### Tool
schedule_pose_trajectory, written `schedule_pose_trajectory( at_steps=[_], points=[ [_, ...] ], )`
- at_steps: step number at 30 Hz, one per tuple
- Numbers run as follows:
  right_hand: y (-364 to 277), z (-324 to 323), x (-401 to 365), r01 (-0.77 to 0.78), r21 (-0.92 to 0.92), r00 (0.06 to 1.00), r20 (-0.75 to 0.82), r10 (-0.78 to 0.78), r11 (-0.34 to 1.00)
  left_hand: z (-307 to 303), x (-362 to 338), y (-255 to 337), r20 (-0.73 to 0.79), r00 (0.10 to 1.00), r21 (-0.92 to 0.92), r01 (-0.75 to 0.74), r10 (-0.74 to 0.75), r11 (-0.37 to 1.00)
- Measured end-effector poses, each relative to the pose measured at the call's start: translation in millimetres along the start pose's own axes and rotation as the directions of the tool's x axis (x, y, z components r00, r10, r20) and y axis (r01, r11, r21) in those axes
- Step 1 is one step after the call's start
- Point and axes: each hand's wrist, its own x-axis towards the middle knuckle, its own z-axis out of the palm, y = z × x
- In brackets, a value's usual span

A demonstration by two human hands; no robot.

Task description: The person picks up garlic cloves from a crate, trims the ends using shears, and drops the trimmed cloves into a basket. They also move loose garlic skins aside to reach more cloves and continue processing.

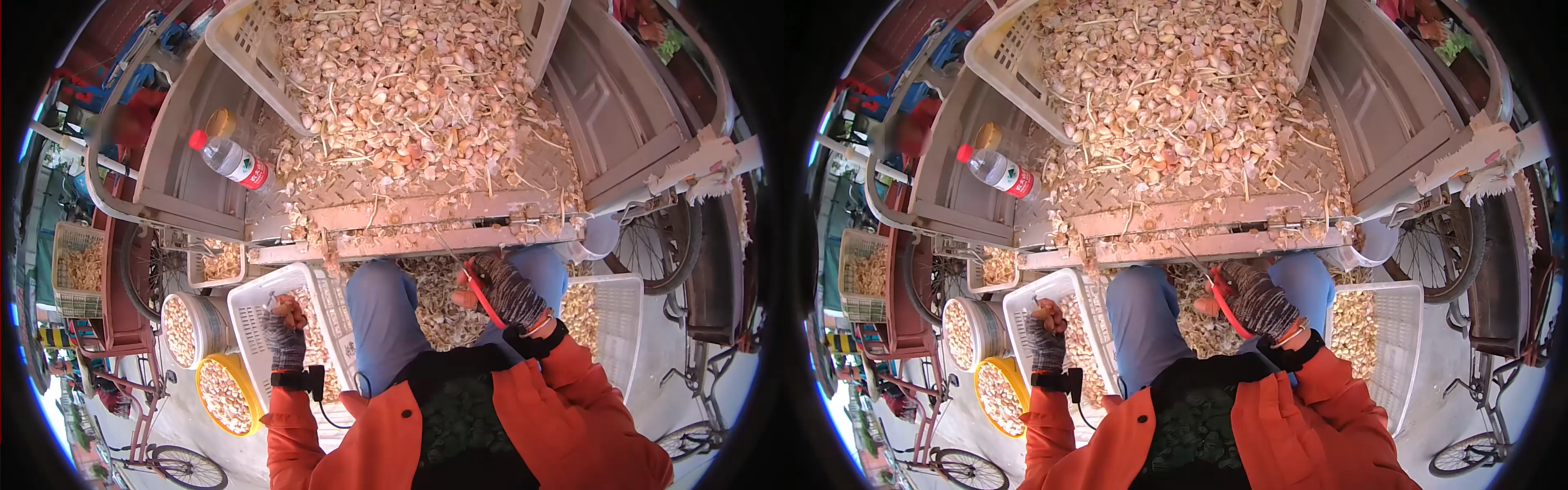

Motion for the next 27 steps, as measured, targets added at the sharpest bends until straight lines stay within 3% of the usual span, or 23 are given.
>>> schedule_pose_trajectory(
  at_steps=[1,2,3,4,5,6,8,9,10,11,13,14,16,17,19,21,23,27],
  points=[
    [6.3,1.3,-0.1,0.077,-0.217,0.995,-0.045,-0.089,0.973,-38.5,-8.1,-5.2,-0.172,0.984,0.210,-0.005,0.042,0.978],
    [3.4,3.0,3.3,0.031,-0.158,1.000,0.000,-0.032,0.987,-63.3,-20.7,-10.4,-0.368,0.924,0.513,0.113,0.099,0.851],
    [9.0,5.2,4.9,0.033,-0.149,0.999,0.015,-0.032,0.988,-80.2,-28.9,-22.5,-0.382,0.918,0.517,0.119,0.104,0.848],
    [17.0,9.7,8.0,0.102,-0.211,0.995,0.010,-0.102,0.972,-95.7,-30.2,-33.0,-0.345,0.926,0.881,0.265,0.150,0.391],
    [21.8,12.3,13.3,0.166,-0.271,0.985,-0.001,-0.173,0.948,-101.9,-24.9,-33.4,-0.290,0.943,0.924,0.320,0.162,-0.210],
    [19.6,10.4,17.6,0.165,-0.259,0.985,-0.005,-0.172,0.952,-67.8,-20.8,-16.3,-0.302,0.911,0.933,0.342,0.282,-0.107],
    [6.2,1.5,20.2,0.007,-0.248,1.000,0.025,-0.001,0.969,28.8,1.0,28.4,0.098,0.816,0.994,-0.050,0.569,-0.099],
    [3.4,-1.1,23.7,-0.063,-0.251,0.996,0.049,0.077,0.966,84.0,17.1,51.0,0.308,0.764,0.951,-0.273,0.568,-0.148],
    [25.0,0.8,26.3,0.017,-0.189,1.000,0.009,-0.015,0.982,136.5,30.1,61.7,0.368,0.748,0.909,-0.415,0.552,-0.045],
    [23.6,2.0,26.7,0.025,-0.182,1.000,0.014,-0.022,0.983,150.6,67.9,53.1,0.546,0.651,0.804,-0.585,0.527,-0.111],
    [15.2,-2.3,27.2,0.168,-0.229,0.979,-0.078,-0.190,0.959,189.7,124.9,27.2,0.595,0.639,0.768,-0.630,0.488,-0.113],
    [12.9,-8.0,27.6,0.125,-0.204,0.990,-0.043,-0.137,0.971,209.4,149.5,19.2,0.581,0.693,0.762,-0.648,0.426,0.014],
    [8.4,-18.8,21.8,0.101,-0.203,0.990,-0.077,-0.119,0.974,235.3,184.4,6.1,0.649,0.706,0.760,-0.614,0.284,-0.210],
    [9.3,-22.6,17.4,0.075,-0.207,0.990,-0.101,-0.097,0.975,243.7,190.2,7.0,0.649,0.707,0.760,-0.615,0.281,-0.209],
    [16.1,-27.5,12.5,0.069,-0.140,0.990,-0.116,-0.086,0.988,257.0,193.7,9.3,0.584,0.803,0.808,-0.560,0.119,-0.185],
    [23.2,-28.7,11.2,-0.016,-0.208,0.994,-0.112,-0.007,0.978,256.8,196.5,9.8,0.619,0.777,0.775,-0.581,0.112,-0.247],
    [22.4,-27.7,11.8,-0.008,-0.154,0.994,-0.112,-0.009,0.988,251.7,199.2,12.2,0.496,0.868,0.862,-0.487,0.034,-0.140],
    [34.2,-29.0,16.0,-0.016,-0.064,0.996,-0.092,0.010,0.998,243.7,190.1,12.3,0.562,0.822,0.820,-0.541,0.086,-0.187]
  ],
)
